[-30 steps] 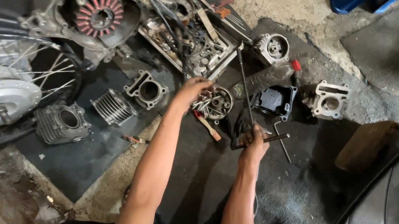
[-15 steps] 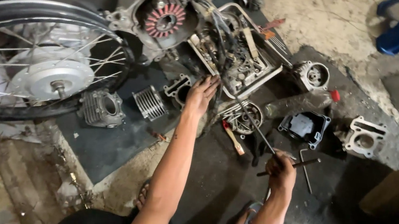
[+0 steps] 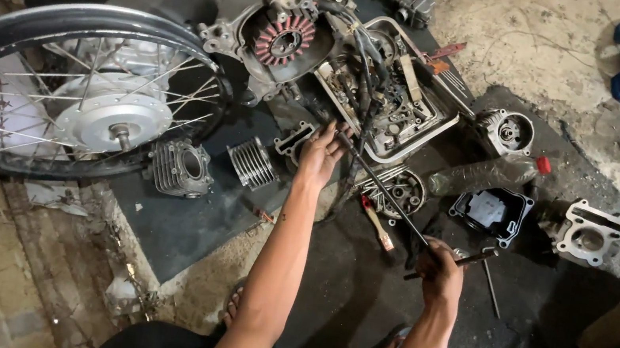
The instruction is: Disassembling and repairing a motorcycle engine block using hand tools.
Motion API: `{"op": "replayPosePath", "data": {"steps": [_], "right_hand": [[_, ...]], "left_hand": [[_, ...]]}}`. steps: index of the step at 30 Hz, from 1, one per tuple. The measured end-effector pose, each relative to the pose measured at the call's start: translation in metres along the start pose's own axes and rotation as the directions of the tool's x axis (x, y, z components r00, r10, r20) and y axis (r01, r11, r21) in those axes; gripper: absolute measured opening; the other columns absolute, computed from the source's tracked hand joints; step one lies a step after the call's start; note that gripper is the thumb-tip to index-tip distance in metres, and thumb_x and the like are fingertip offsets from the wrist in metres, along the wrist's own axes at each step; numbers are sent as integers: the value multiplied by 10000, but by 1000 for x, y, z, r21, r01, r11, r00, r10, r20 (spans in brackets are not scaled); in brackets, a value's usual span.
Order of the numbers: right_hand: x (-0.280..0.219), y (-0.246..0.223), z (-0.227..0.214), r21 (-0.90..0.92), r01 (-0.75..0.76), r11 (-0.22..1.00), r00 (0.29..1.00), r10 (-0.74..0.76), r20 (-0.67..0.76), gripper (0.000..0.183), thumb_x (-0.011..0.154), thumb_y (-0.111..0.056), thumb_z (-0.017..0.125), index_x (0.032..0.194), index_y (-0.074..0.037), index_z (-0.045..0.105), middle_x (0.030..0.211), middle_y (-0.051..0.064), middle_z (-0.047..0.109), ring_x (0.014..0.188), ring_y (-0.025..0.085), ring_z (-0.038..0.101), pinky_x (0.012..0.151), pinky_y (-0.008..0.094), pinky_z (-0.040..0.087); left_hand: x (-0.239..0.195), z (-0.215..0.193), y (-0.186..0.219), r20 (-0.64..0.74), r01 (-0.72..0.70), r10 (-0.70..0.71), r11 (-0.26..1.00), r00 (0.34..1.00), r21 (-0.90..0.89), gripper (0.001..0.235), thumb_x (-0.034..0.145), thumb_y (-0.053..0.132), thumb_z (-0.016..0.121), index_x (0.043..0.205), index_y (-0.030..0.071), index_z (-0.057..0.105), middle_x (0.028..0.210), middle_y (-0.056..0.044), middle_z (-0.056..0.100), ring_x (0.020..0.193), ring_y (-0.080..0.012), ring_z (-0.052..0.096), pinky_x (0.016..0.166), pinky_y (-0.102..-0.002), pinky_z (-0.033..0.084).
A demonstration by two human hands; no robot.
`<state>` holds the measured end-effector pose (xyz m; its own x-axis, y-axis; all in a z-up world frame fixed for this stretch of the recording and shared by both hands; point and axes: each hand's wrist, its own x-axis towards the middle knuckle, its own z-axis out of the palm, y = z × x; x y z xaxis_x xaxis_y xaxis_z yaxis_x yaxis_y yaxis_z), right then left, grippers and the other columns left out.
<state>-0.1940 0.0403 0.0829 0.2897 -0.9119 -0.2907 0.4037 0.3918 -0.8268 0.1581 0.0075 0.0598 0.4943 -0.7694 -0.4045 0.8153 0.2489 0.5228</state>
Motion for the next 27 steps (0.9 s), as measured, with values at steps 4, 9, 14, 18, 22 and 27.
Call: {"op": "replayPosePath", "data": {"steps": [4, 9, 14, 18, 22, 27], "right_hand": [[2, 3, 1, -6, -1, 1000, 1000, 1, 7, 290, 837, -151, 606, 1006, 71, 681, 529, -34, 293, 428, 73, 306, 359, 244, 308], [0, 5, 10, 16, 11, 1000, 1000, -12, 28, 236, 869, -124, 615, 1005, 55, 686, 550, -28, 301, 429, 79, 308, 361, 245, 308], [-2, 8, 15, 70, -16, 997, 999, 12, 50, 210, 887, -136, 619, 990, 37, 681, 569, -43, 289, 446, 63, 294, 377, 228, 299], [-5, 5, 21, 95, -71, 993, 994, 63, 86, 208, 906, -135, 618, 997, 44, 672, 568, -57, 273, 448, 42, 265, 408, 211, 280], [-5, 6, 18, 75, -49, 996, 994, 42, 101, 282, 916, -118, 618, 1066, 116, 666, 575, -42, 270, 454, 43, 262, 413, 224, 289], [-5, 4, 18, -16, -17, 1000, 991, 19, 132, 324, 918, -124, 653, 1119, 129, 676, 565, -28, 332, 486, 57, 310, 464, 273, 404]], "left_hand": [[-6, 8, 9, 8, -30, 30, 996, 1000, 89, 203, 991, 174, 719, 1180, 109, 680, 1187, -181, 729, 1126, -335, 710, 1024, -514, 566], [-25, 27, 23, -17, -110, 113, 986, 993, 128, 253, 981, 215, 741, 1194, 122, 643, 1206, -182, 720, 1142, -338, 701, 1038, -488, 545], [-33, 35, 27, 16, -179, 180, 966, 984, 184, 275, 981, 237, 743, 1200, 109, 637, 1207, -194, 716, 1159, -355, 691, 1028, -484, 549], [-34, 37, 29, 39, -203, 199, 963, 979, 178, 290, 988, 253, 733, 1229, 120, 642, 1240, -189, 710, 1163, -358, 692, 1028, -484, 542], [-35, 34, 26, 20, -197, 196, 966, 980, 168, 272, 982, 258, 738, 1211, 129, 668, 1228, -164, 721, 1135, -327, 711, 1007, -455, 558], [-44, 43, 28, -16, -231, 239, 949, 971, 214, 251, 987, 287, 727, 1195, 159, 672, 1219, -139, 730, 1122, -309, 718, 995, -438, 556]]}}
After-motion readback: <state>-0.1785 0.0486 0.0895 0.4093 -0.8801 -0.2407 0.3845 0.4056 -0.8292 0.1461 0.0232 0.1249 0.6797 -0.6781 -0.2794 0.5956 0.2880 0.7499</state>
